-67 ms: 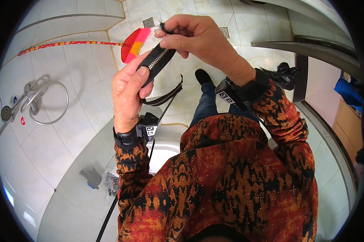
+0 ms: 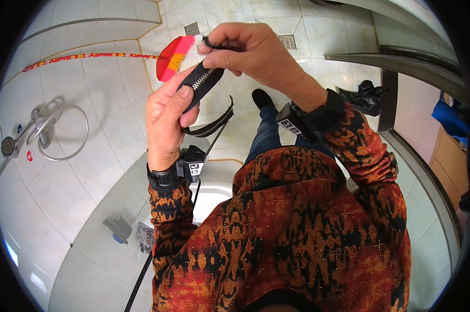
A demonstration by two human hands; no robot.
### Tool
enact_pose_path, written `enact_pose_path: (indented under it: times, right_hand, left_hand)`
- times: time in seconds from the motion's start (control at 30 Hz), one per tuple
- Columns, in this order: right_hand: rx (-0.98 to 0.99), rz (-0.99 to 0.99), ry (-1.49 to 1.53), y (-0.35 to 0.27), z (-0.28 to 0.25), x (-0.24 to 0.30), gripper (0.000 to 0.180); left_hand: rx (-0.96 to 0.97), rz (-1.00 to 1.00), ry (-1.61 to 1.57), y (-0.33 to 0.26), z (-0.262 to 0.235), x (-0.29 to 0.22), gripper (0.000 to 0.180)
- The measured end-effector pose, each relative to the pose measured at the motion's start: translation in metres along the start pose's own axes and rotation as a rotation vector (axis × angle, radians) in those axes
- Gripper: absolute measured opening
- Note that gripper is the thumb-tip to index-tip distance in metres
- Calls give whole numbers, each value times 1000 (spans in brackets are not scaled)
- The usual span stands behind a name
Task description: The person removes a zipper from a black fabric pouch, then repeatedly aligns and slides the zipper slider along the teeth to test its operation. The person holds the zipper with both hands and manipulates the slider back and forth.
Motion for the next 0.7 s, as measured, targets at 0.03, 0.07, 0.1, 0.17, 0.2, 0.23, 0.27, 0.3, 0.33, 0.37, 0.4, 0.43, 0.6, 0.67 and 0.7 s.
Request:
enact_pose_path:
  times: [0.03,0.07,0.1,0.17,0.2,0.23,0.27,0.3,0.33,0.37,0.4,0.43,0.6,0.67,0.7]
  right_hand:
    - [24,-14,-3,0,0,-3,13]
    - [-11,-57,-25,0,0,-6,14]
    - [-46,-100,-48,2,1,-8,15]
    - [-142,-136,-69,7,-3,-10,17]
    - [-202,-126,-64,10,-6,-11,18]
    - [-267,-108,-72,13,-10,-11,19]
    - [-324,-116,-58,16,-14,-10,21]
    - [-277,-166,-33,15,-16,-8,21]
    - [-249,-174,-32,15,-18,-7,22]
    - [-209,-138,-44,13,-18,-7,23]
    - [-169,-101,-57,9,-17,-7,24]
    - [-130,-64,-70,6,-15,-7,25]
    - [-27,-95,-109,1,4,-9,32]
    - [18,-164,-272,1,12,-9,33]
    - [40,-190,-236,1,16,-10,33]
  left_hand:
    - [8,-9,-24,1,0,1,41]
    - [16,-19,-49,1,0,2,41]
    - [24,-30,-73,2,-1,3,41]
    - [65,-31,-184,2,-4,4,39]
    - [83,-34,-243,1,-6,5,38]
    - [98,-28,-268,1,-8,4,38]
    - [112,-21,-296,1,-10,5,39]
    - [123,-11,-326,1,-12,5,39]
    - [126,-7,-330,1,-13,5,40]
    - [126,-2,-336,1,-15,6,40]
    - [125,2,-342,1,-15,7,41]
    - [131,-3,-347,1,-15,8,41]
    - [151,-28,-383,2,-13,10,45]
    - [174,-38,-355,2,-11,9,45]
    - [185,-41,-345,1,-11,9,46]
Point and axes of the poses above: each hand's wrist, its own y-axis towards the middle knuckle, its own z-axis out of the palm, x = y × z, the point moved 2 cm from there along y, towards the middle knuckle, and after that the axes turned 9 degrees about -x, right-handed, at the moved point
